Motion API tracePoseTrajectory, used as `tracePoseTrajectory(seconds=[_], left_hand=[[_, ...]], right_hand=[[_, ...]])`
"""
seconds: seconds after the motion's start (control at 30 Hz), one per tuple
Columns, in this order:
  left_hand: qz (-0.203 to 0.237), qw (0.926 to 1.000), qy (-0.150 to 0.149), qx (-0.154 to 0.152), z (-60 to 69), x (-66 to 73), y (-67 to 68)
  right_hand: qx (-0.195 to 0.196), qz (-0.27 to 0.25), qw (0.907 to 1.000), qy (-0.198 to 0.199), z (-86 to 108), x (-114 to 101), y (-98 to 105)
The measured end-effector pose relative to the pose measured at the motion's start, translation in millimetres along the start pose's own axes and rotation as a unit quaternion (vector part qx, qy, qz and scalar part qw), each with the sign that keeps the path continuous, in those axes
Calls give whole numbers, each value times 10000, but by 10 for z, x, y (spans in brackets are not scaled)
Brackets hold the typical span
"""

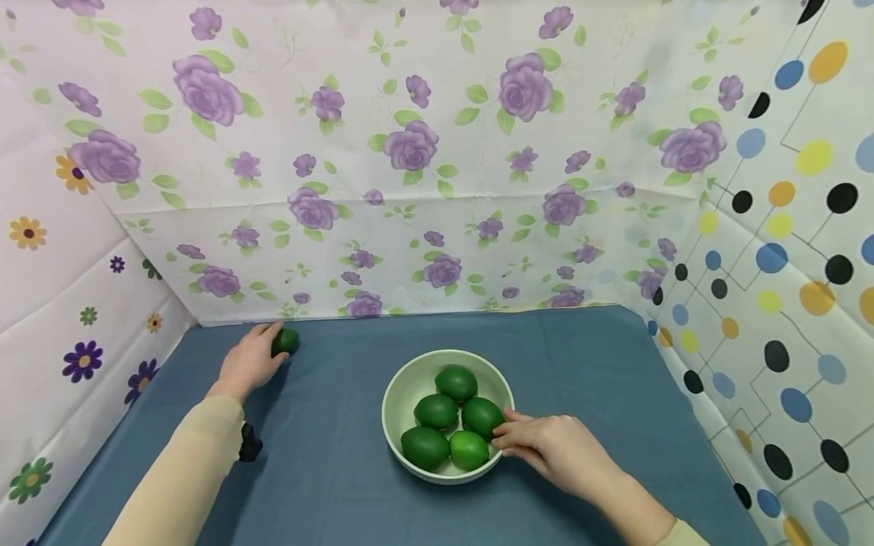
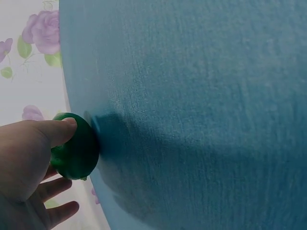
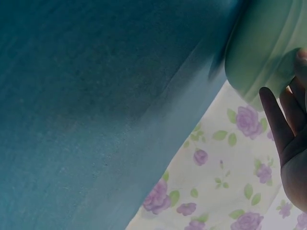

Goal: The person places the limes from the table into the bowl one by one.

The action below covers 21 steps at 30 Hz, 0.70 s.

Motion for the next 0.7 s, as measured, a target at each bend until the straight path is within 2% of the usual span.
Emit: tracePoseTrajectory(seconds=[0.2, 0.4, 0.7], left_hand=[[5, 10000, 78, -43, -16, 2, -20], [182, 9997, 135, 45, -6, 13, -54], [245, 9996, 49, 144, 6, -1, -78]], right_hand=[[-40, 31, 10000, 20, -31, 0, 15], [-58, 8, 10000, -37, -26, -20, 17], [-34, -29, 10000, -62, -13, -20, 14]])
Point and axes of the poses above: each hand's wrist, its own z-axis away from the middle knuckle, its own y-axis out of the back of the hand, x = y × z, the point moved 2 cm from there along -z, towards the middle knuckle
